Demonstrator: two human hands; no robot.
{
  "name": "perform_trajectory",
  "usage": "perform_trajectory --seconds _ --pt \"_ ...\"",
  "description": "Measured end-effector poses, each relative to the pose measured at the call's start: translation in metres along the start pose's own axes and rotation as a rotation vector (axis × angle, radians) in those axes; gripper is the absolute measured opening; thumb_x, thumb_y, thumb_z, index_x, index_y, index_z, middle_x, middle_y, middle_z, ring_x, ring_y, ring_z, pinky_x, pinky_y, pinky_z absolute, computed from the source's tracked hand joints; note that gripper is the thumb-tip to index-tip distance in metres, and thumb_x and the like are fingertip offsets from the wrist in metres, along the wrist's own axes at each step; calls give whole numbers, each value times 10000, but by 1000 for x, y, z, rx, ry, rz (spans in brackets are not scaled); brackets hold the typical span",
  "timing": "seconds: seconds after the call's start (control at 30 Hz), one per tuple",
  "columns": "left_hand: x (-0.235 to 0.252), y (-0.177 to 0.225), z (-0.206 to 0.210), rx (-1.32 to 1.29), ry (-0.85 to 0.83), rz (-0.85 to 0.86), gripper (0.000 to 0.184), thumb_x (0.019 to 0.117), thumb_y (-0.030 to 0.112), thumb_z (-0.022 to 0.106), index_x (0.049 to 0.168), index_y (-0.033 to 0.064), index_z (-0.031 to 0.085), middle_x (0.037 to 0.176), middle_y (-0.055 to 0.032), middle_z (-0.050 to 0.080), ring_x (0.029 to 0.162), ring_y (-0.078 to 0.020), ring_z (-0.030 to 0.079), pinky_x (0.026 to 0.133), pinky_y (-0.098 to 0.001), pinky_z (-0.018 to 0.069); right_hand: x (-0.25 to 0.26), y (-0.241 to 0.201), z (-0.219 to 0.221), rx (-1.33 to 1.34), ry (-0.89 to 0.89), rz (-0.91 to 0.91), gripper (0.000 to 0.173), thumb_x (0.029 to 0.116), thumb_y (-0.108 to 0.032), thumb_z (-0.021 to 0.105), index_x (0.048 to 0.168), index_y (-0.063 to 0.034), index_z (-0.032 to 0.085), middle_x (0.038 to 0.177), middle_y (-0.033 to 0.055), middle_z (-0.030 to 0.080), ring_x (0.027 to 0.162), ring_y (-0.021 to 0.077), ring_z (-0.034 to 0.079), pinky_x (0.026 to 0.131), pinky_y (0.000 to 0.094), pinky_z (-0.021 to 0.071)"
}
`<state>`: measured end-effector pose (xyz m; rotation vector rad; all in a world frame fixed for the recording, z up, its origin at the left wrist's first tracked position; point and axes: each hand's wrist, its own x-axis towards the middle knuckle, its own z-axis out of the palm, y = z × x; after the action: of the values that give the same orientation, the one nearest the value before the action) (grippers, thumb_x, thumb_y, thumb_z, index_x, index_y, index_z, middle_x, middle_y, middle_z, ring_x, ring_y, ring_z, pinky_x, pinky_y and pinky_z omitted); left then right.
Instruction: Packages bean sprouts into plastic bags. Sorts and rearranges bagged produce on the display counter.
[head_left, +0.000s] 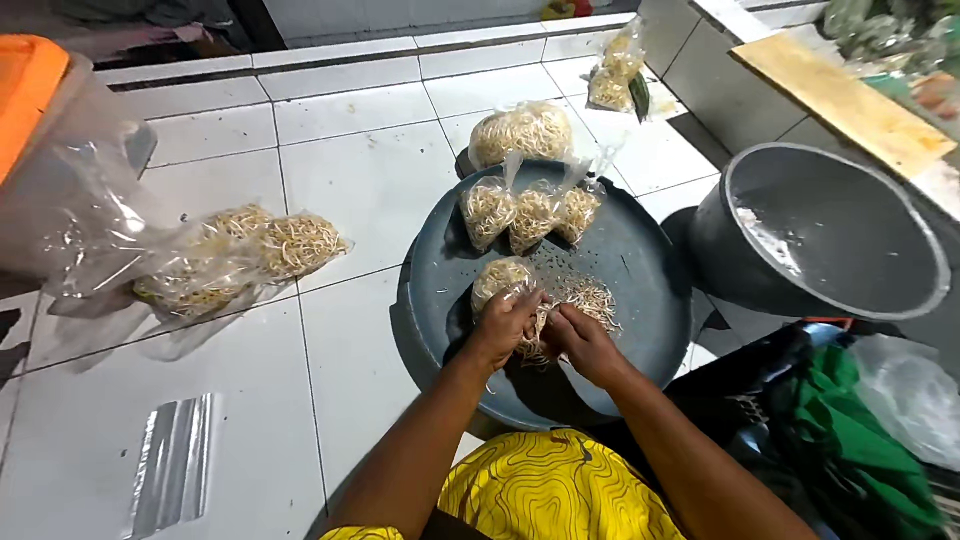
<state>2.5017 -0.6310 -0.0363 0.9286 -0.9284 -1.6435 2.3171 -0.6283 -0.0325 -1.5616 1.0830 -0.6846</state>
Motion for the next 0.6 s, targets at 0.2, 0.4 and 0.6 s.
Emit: perform_trajectory --seconds 0.2,0.4,0.6 --pt "-8 48 -12 424 -156 80 158 1021 175 629 1068 26 650 801 -56 638 627 -108 566 592 -266 511 -2 -20 3 626 156 102 191 1058 -189 539 1112 -53 661 835 31 618 650 90 554 600 254 503" --pt "-25 120 1 1574 -118 81 269 1004 306 575 961 55 663 953 -118 656 871 -278 675 747 -515 579 16 -51 16 -205 335 -511 120 940 -72 698 1054 -53 731 948 26 714 766 99 689 697 299 633" --pt "-34 113 7 1880 156 461 194 941 194 670 1093 77 700 1074 -159 632 959 -356 649 742 -522 548 37 -82 24 -239 322 -508 190 1014 -119 611 1177 -70 696 1028 47 695 813 106 672 740 304 609"
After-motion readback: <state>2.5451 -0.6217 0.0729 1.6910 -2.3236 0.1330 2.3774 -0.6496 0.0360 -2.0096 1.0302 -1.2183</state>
